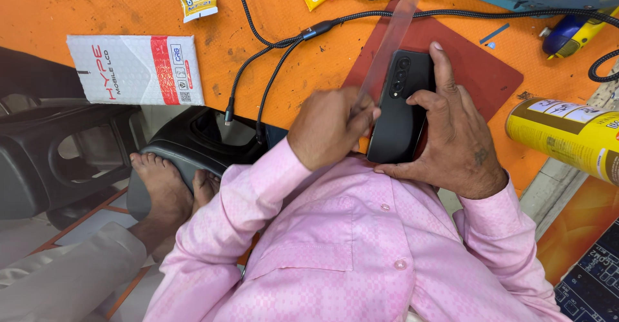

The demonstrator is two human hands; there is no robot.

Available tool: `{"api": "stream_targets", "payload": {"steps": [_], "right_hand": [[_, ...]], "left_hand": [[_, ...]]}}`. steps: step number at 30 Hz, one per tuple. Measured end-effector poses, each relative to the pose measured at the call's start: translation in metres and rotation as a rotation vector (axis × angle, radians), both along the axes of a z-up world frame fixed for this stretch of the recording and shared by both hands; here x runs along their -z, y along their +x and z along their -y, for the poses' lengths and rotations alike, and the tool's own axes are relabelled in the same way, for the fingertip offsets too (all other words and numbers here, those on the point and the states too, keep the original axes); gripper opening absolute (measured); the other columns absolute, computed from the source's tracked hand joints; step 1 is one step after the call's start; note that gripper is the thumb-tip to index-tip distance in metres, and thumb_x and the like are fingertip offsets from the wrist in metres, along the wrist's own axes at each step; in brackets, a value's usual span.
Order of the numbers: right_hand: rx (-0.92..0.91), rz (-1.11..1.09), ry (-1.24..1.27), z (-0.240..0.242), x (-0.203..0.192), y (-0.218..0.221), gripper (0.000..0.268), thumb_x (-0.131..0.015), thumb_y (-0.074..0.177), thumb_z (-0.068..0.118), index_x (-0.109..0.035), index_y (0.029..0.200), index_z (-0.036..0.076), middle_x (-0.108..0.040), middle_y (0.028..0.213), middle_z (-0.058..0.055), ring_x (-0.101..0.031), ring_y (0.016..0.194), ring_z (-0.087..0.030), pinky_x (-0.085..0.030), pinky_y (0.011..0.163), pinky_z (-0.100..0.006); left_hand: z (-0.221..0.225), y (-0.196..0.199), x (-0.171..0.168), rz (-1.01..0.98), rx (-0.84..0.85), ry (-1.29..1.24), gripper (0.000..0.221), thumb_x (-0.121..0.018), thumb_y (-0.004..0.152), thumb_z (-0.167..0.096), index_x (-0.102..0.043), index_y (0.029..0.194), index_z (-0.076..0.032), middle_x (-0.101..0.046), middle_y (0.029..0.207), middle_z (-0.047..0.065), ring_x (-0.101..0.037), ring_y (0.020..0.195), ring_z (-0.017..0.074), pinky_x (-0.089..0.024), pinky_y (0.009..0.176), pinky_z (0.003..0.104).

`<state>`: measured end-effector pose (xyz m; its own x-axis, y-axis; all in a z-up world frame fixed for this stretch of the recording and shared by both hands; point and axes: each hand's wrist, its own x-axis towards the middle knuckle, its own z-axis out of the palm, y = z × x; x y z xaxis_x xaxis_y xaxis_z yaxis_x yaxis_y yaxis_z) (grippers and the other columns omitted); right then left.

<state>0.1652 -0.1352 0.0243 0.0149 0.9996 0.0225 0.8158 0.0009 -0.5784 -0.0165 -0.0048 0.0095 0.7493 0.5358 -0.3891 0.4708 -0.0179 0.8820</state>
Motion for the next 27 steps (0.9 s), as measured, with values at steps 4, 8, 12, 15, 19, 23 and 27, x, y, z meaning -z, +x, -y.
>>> {"api": "stream_targets", "payload": {"steps": [4,8,12,15,19,23,27], "right_hand": [[-0.007,-0.001,0.014,-0.002,-0.003,-0.002,0.112,-0.102,0.048,0.051,-0.040,0.130,0.007,-0.020,0.165,-0.034,-0.057,0.122,-0.052,-0.050,0.105,-0.053],[-0.025,0.082,-0.151,-0.005,-0.026,0.000,0.123,-0.099,0.041,0.047,-0.041,0.143,0.009,-0.023,0.164,-0.033,-0.053,0.127,-0.052,-0.049,0.103,-0.054],[-0.065,0.261,-0.330,-0.006,-0.055,-0.001,0.108,-0.097,0.046,0.031,-0.051,0.142,0.013,-0.034,0.163,-0.019,-0.051,0.128,-0.041,-0.046,0.104,-0.052],[-0.200,0.362,-0.264,-0.014,-0.058,-0.004,0.095,-0.092,0.049,0.022,-0.058,0.137,0.013,-0.043,0.157,-0.011,-0.046,0.139,-0.036,-0.040,0.111,-0.050],[-0.325,0.336,-0.236,-0.027,-0.054,-0.004,0.084,-0.089,0.053,0.014,-0.060,0.132,0.015,-0.049,0.152,-0.006,-0.042,0.145,-0.031,-0.033,0.120,-0.052],[-0.404,0.371,-0.121,-0.038,-0.051,0.000,0.090,-0.088,0.046,0.031,-0.063,0.131,0.014,-0.053,0.149,-0.007,-0.044,0.143,-0.031,-0.033,0.118,-0.052],[-0.398,0.397,-0.085,-0.047,-0.051,-0.003,0.082,-0.090,0.050,0.038,-0.067,0.125,0.013,-0.058,0.138,-0.009,-0.047,0.139,-0.031,-0.035,0.118,-0.053]], "left_hand": [[0.022,-0.015,-0.002,0.010,-0.020,0.046,0.017,-0.070,0.093,-0.021,-0.073,0.089,-0.005,-0.072,0.065,0.009,-0.073,0.056,0.0186,-0.055,0.056,0.034],[0.037,-0.034,-0.007,-0.030,-0.006,-0.106,0.020,-0.072,0.092,-0.023,-0.073,0.092,-0.003,-0.073,0.066,0.008,-0.074,0.055,0.0162,-0.056,0.055,0.031],[0.039,-0.049,-0.011,0.018,-0.068,-0.141,0.025,-0.077,0.090,-0.025,-0.074,0.097,-0.001,-0.076,0.069,0.008,-0.076,0.060,0.0130,-0.057,0.057,0.027],[0.039,-0.054,-0.006,0.071,-0.135,-0.208,0.021,-0.071,0.094,-0.019,-0.072,0.103,0.001,-0.078,0.079,0.008,-0.077,0.066,0.0106,-0.059,0.060,0.025],[0.041,-0.055,0.001,0.067,-0.177,-0.270,0.018,-0.067,0.097,-0.012,-0.071,0.106,0.002,-0.079,0.085,0.008,-0.078,0.068,0.0103,-0.059,0.060,0.024],[0.035,-0.057,0.004,0.104,-0.161,-0.205,0.016,-0.067,0.096,-0.012,-0.071,0.104,0.002,-0.079,0.087,0.008,-0.078,0.068,0.0111,-0.060,0.060,0.024],[0.023,-0.059,-0.002,0.061,-0.136,-0.139,0.015,-0.067,0.095,-0.012,-0.071,0.102,0.001,-0.079,0.084,0.008,-0.078,0.064,0.0111,-0.058,0.058,0.025]]}}
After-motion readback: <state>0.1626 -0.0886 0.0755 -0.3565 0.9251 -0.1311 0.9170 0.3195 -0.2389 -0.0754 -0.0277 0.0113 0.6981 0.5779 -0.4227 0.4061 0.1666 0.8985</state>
